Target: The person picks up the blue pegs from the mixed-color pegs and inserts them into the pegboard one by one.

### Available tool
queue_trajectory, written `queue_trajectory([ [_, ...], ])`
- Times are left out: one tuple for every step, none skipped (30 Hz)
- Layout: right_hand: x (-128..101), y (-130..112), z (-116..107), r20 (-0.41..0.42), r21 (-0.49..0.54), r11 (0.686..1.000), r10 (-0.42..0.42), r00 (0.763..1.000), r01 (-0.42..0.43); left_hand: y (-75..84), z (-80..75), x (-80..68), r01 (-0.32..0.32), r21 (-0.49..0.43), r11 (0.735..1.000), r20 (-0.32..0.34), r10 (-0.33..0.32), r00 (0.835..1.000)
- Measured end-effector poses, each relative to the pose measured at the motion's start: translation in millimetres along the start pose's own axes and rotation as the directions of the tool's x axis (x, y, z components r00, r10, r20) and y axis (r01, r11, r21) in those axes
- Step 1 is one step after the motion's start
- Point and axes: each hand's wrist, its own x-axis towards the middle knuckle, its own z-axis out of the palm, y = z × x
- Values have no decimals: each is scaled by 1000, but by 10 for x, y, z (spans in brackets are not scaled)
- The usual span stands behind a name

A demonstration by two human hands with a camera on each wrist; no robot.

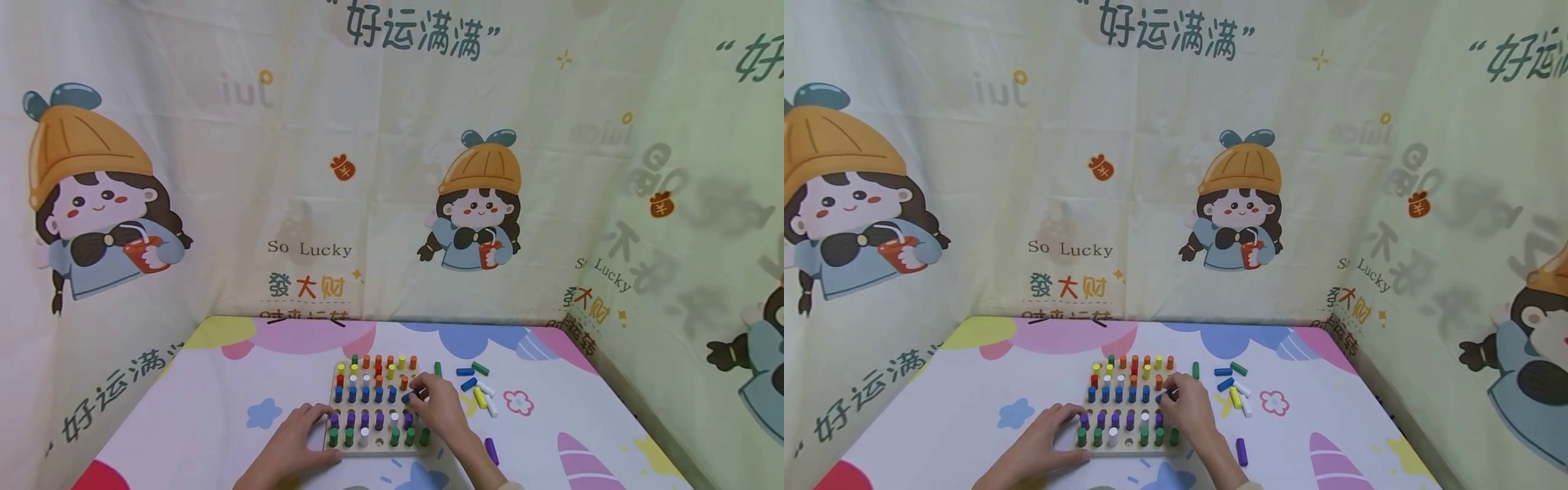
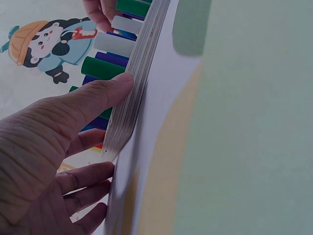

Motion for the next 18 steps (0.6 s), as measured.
queue_trajectory([
  [1, -1, 4, -5, 2, 1000, 1, 1000, -1, 1, -2, -1, 1, -1, 1000, 1, -1, 1000],
  [1, -3, 7, -11, 6, 1000, 4, 1000, -4, 3, -4, -2, -1, -3, 1000, 1, 1, 1000],
  [1, -6, 7, -16, 10, 1000, 1, 1000, -1, 5, -6, -2, -4, -1, 1000, 0, 4, 1000],
  [2, -5, 10, -23, 9, 1000, -3, 1000, 3, 7, -7, -4, -6, 1, 1000, -1, 6, 1000],
  [0, -6, 9, -29, 10, 1000, -12, 1000, 12, 11, -10, -5, -7, 3, 1000, -3, 7, 1000],
  [-2, -7, 10, -36, 11, 1000, -16, 999, 16, 15, -11, -6, -7, 4, 1000, -4, 7, 1000],
  [-5, -8, 11, -44, 10, 1000, -27, 999, 28, 19, -13, -8, -9, 6, 1000, -5, 9, 1000],
  [-8, -8, 13, -52, 9, 999, -39, 998, 40, 21, -12, -8, -11, 8, 1000, -7, 11, 1000],
  [-10, -9, 15, -60, 9, 999, -51, 997, 52, 23, -13, -9, -9, 9, 1000, -9, 10, 1000],
  [-13, -10, 17, -67, 10, 998, -61, 996, 61, 23, -13, -9, -9, 10, 1000, -11, 9, 1000],
  [-17, -12, 20, -74, 11, 997, -69, 995, 70, 23, -11, -9, -8, 10, 1000, -12, 8, 1000],
  [-18, -13, 25, -81, 16, 997, -72, 994, 73, 22, -9, -9, -11, 12, 1000, -13, 11, 1000],
  [-20, -14, 31, -85, 18, 997, -77, 993, 79, 20, -9, -9, -12, 13, 1000, -14, 13, 1000],
  [-21, -15, 34, -88, 23, 996, -82, 993, 84, 17, -9, -9, -14, 14, 1000, -15, 14, 1000],
  [-22, -17, 36, -91, 25, 996, -87, 992, 90, 14, -11, -10, -13, 14, 1000, -15, 13, 1000],
  [-25, -20, 38, -92, 27, 995, -89, 992, 92, 11, -10, -10, -14, 13, 1000, -13, 14, 1000],
  [-27, -21, 41, -93, 29, 995, -91, 991, 94, 8, -11, -11, -15, 12, 1000, -11, 15, 1000],
  [-30, -23, 42, -94, 31, 995, -91, 991, 95, 4, -12, -11, -15, 10, 1000, -10, 15, 1000],
])
